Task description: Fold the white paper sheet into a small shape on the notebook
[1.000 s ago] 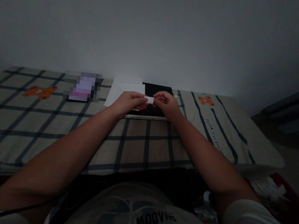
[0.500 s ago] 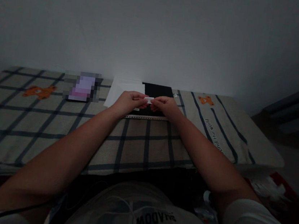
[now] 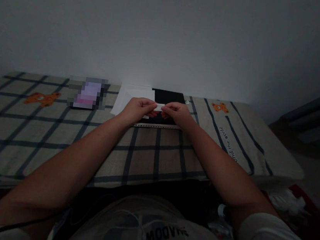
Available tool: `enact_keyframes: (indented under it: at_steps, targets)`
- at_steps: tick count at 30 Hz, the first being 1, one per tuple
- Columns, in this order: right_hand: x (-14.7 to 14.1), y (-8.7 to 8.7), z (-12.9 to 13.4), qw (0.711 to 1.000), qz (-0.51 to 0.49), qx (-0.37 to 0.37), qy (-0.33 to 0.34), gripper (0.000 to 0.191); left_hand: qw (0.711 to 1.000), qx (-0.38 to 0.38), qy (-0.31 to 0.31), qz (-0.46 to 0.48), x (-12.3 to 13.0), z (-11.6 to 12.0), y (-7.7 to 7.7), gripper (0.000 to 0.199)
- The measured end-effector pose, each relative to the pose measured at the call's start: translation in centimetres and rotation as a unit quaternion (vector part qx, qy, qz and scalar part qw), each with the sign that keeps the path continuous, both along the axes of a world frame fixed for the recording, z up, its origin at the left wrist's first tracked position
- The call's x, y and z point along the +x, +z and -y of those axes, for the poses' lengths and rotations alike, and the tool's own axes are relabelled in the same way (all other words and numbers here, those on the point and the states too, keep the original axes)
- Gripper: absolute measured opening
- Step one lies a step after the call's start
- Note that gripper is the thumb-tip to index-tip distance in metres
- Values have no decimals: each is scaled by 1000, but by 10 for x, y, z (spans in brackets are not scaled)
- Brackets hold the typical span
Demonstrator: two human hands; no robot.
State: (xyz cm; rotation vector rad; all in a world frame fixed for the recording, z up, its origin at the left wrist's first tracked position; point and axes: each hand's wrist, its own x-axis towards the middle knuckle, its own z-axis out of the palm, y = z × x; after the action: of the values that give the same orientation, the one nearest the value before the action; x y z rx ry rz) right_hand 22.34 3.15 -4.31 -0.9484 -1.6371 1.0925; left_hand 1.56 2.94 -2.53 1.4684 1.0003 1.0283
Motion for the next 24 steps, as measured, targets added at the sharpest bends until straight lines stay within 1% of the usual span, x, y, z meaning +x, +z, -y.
enact_keyframes:
  at_steps: [5, 10, 15, 20, 24]
  targets:
    - [-1, 1, 1, 1000, -12, -19, 6, 37, 1000, 23, 0, 3, 0, 1, 0, 21]
    - [-1, 2, 1, 994, -70, -72, 32, 38, 1000, 19, -16, 3, -4, 3, 3, 30]
    - [0, 3, 1, 991, -88, -93, 40, 40, 999, 31, -38, 6, -6, 2, 4, 34]
    - [0, 5, 3, 990, -87, -97, 47, 41, 998, 49, -49, -12, -8, 0, 3, 42]
    - [2, 5, 3, 994, -51, -86, 44, 42, 993, 93, -42, -59, -11, 0, 3, 40]
